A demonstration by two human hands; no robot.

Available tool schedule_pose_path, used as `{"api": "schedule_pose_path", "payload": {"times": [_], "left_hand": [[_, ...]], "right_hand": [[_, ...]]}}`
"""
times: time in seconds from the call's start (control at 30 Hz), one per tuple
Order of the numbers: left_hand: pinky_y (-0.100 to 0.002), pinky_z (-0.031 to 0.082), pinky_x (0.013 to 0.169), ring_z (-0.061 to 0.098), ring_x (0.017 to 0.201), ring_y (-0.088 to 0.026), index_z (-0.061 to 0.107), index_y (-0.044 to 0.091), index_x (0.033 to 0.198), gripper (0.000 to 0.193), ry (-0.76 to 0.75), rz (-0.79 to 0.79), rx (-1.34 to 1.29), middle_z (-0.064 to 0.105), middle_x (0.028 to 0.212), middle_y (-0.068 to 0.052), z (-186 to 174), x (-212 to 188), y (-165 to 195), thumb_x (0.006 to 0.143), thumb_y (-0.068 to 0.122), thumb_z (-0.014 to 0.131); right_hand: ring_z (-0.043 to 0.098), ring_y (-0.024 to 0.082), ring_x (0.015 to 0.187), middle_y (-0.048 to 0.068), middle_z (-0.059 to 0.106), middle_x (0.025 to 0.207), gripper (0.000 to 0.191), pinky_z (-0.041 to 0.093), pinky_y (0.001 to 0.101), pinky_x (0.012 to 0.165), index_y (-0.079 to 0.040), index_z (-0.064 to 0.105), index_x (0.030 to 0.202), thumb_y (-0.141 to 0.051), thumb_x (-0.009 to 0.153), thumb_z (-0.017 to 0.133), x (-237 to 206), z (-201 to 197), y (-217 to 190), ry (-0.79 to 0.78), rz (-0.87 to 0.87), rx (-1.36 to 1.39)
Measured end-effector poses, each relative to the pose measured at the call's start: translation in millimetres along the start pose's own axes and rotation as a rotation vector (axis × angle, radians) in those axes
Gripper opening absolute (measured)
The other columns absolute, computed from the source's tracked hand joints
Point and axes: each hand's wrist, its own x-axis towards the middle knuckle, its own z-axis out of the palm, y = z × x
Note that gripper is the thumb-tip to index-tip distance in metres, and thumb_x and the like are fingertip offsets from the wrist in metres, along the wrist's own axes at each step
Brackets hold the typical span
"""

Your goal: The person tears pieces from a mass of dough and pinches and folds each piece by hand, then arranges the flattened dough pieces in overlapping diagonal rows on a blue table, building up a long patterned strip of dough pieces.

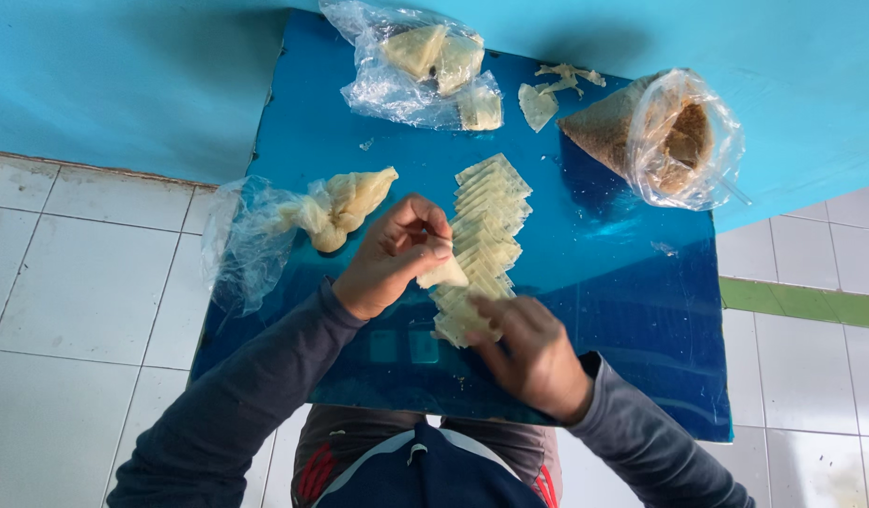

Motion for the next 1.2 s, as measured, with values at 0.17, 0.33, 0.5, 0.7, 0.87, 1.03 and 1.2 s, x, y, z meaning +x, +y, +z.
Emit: {"api": "schedule_pose_path", "payload": {"times": [0.17, 0.33, 0.5, 0.7, 0.87, 1.03, 1.2], "left_hand": [[-0.025, 0.047, 0.085, 0.054, 0.094, -0.006, 0.057, 0.011, 0.108, 0.014, -0.331, -0.099, -0.088, 0.057, 0.100, 0.002, 20, -19, 15, 0.098, 0.006, 0.065], [-0.023, 0.048, 0.083, 0.054, 0.093, -0.004, 0.057, 0.010, 0.108, 0.015, -0.405, -0.132, -0.053, 0.056, 0.100, 0.003, 58, -38, 19, 0.097, 0.005, 0.065], [-0.020, 0.051, 0.072, 0.057, 0.084, -0.002, 0.059, 0.007, 0.107, 0.013, -0.253, 0.009, 0.232, 0.060, 0.097, 0.001, 84, -68, 26, 0.099, 0.008, 0.069], [-0.021, 0.060, 0.069, 0.069, 0.084, -0.007, 0.062, 0.002, 0.108, 0.013, -0.075, 0.019, 0.348, 0.067, 0.098, -0.004, 114, -105, 30, 0.099, 0.008, 0.071], [-0.023, 0.067, 0.068, 0.076, 0.091, -0.012, 0.055, 0.000, 0.111, 0.023, 0.003, 0.025, 0.375, 0.060, 0.116, -0.006, 125, -100, 31, 0.095, 0.008, 0.069], [-0.023, 0.065, 0.063, 0.077, 0.083, -0.015, 0.058, -0.001, 0.109, 0.019, 0.084, 0.055, 0.538, 0.063, 0.113, -0.007, 122, -79, 34, 0.096, 0.008, 0.070], [-0.027, 0.060, 0.061, 0.074, 0.078, -0.017, 0.062, 0.004, 0.105, 0.016, 0.109, 0.187, 0.851, 0.066, 0.103, -0.008, 114, -75, 24, 0.095, 0.009, 0.073]], "right_hand": [[0.070, 0.018, 0.112, 0.013, 0.072, 0.124, 0.058, 0.055, 0.0318, 0.098, 0.000, 0.054, 0.144, -0.039, 0.101, 0.061, -1, -23, 14, -0.079, 0.444, 0.912], [0.061, 0.018, 0.127, 0.012, 0.061, 0.137, 0.067, 0.049, 0.0336, 0.108, 0.003, 0.048, 0.147, -0.031, 0.095, 0.074, -30, -15, -8, -0.175, 0.389, 1.326], [0.063, 0.018, 0.117, 0.010, 0.064, 0.126, 0.053, 0.052, 0.0333, 0.099, 0.001, 0.053, 0.135, -0.011, 0.091, 0.079, -63, -8, -36, -0.089, 0.489, 1.420], [0.069, 0.020, 0.097, 0.013, 0.068, 0.107, 0.040, 0.059, 0.0320, 0.084, -0.006, 0.053, 0.126, -0.004, 0.091, 0.072, -92, -24, -38, 0.166, 0.530, 1.348], [0.066, 0.018, 0.100, 0.011, 0.063, 0.110, 0.031, 0.059, 0.0316, 0.086, 0.001, 0.057, 0.119, 0.003, 0.092, 0.072, -88, -38, -21, 0.265, 0.435, 1.045], [0.069, 0.015, 0.094, 0.010, 0.066, 0.106, 0.023, 0.060, 0.0287, 0.081, 0.003, 0.061, 0.112, 0.002, 0.092, 0.072, -57, -51, -4, 0.266, 0.422, 0.823], [0.069, 0.014, 0.082, 0.007, 0.070, 0.093, 0.019, 0.057, 0.0295, 0.070, 0.001, 0.065, 0.108, -0.004, 0.092, 0.075, -50, -44, -10, 0.213, 0.396, 0.453]]}}
